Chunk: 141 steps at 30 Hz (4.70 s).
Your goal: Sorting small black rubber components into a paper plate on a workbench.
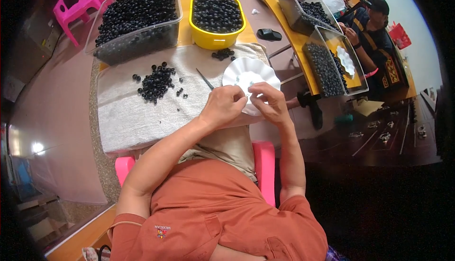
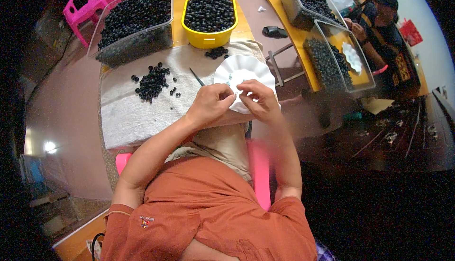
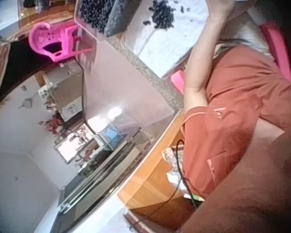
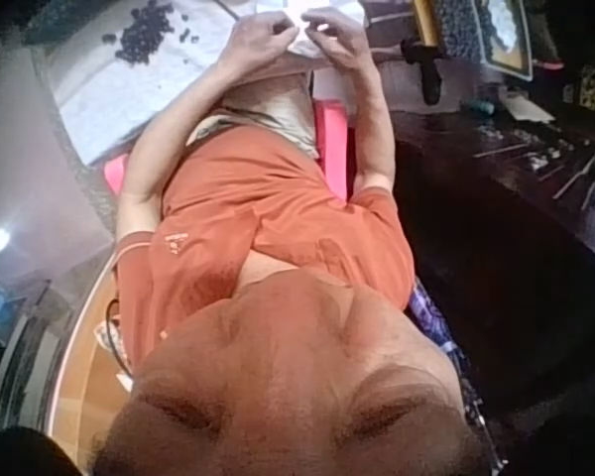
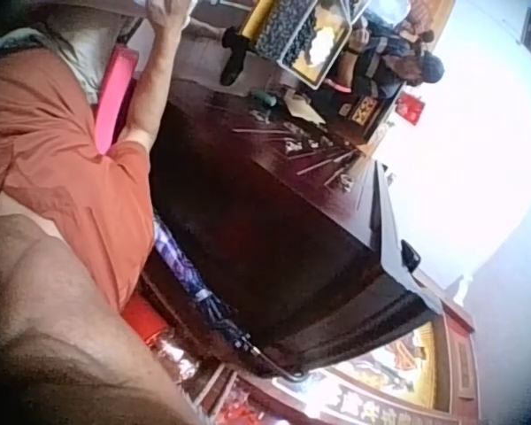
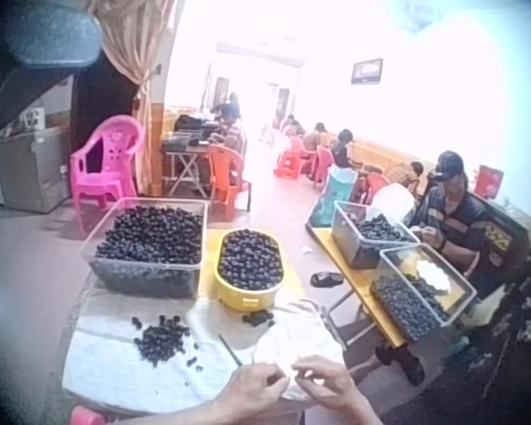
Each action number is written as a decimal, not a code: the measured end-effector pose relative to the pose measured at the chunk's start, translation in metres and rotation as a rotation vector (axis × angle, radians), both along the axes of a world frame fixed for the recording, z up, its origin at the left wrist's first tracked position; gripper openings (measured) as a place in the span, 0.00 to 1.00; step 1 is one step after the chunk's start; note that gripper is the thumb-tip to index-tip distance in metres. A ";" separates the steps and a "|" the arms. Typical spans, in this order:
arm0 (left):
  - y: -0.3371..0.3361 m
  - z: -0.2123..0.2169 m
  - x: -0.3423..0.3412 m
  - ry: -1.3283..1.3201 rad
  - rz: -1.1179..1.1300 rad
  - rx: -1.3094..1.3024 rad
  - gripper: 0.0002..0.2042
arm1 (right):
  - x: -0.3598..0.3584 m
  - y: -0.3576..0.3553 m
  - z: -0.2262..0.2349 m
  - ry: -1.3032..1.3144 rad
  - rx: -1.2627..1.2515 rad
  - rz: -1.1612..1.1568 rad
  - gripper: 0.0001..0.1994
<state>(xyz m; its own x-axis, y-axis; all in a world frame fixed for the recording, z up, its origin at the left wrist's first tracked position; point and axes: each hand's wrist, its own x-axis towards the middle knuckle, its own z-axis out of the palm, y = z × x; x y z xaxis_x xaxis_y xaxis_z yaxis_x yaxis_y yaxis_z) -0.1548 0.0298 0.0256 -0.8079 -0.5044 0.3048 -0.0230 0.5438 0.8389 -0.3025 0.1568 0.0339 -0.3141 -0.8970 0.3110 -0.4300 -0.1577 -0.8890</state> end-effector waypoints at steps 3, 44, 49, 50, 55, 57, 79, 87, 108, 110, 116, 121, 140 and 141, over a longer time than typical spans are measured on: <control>-0.001 0.003 0.003 -0.020 -0.049 0.206 0.08 | -0.001 0.002 -0.011 -0.139 -0.027 0.091 0.10; -0.007 -0.010 0.082 0.191 -0.219 1.403 0.08 | 0.063 -0.023 0.006 -0.004 0.051 0.149 0.02; -0.007 -0.013 0.086 0.192 -0.197 1.396 0.08 | 0.065 -0.024 0.001 0.020 0.065 0.170 0.03; -0.008 -0.014 0.087 0.189 -0.193 1.394 0.08 | 0.067 -0.024 0.002 0.045 0.068 0.157 0.02; -0.010 -0.017 0.091 0.189 -0.186 1.373 0.08 | 0.071 -0.028 0.006 0.070 0.055 0.169 0.02; -0.010 -0.018 0.094 0.204 -0.192 1.390 0.08 | 0.074 -0.030 0.006 0.049 0.055 0.185 0.02; -0.045 -0.014 0.147 0.606 0.152 1.414 0.05 | 0.124 -0.088 -0.005 0.399 -0.078 0.052 0.13; -0.056 -0.027 0.150 0.609 0.169 1.374 0.06 | 0.122 -0.117 -0.011 0.780 0.114 0.117 0.08; -0.055 -0.030 0.150 0.585 0.151 1.381 0.06 | 0.112 -0.109 -0.002 0.900 0.247 0.167 0.09; -0.055 -0.030 0.150 0.589 0.157 1.385 0.06 | 0.111 -0.110 -0.002 0.910 0.263 0.173 0.09; -0.054 -0.029 0.152 0.576 0.159 1.384 0.06 | 0.109 -0.111 -0.004 0.925 0.309 0.182 0.06; -0.054 -0.028 0.151 0.555 0.167 1.366 0.06 | 0.107 -0.111 -0.005 0.855 0.262 0.187 0.04; -0.053 -0.031 0.150 0.549 0.164 1.347 0.05 | 0.108 -0.111 0.008 0.728 0.264 0.224 0.05; -0.053 -0.030 0.150 0.550 0.163 1.349 0.06 | 0.108 -0.111 0.007 0.722 0.246 0.227 0.02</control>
<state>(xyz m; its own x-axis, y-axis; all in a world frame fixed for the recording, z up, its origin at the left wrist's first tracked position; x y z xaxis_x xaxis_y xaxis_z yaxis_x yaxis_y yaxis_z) -0.0047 -0.0228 -0.0045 -0.6557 -0.7231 -0.2171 0.4782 -0.6203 0.6218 -0.1943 0.0457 0.0414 0.0885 -0.9842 0.1531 -0.8939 -0.1462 -0.4236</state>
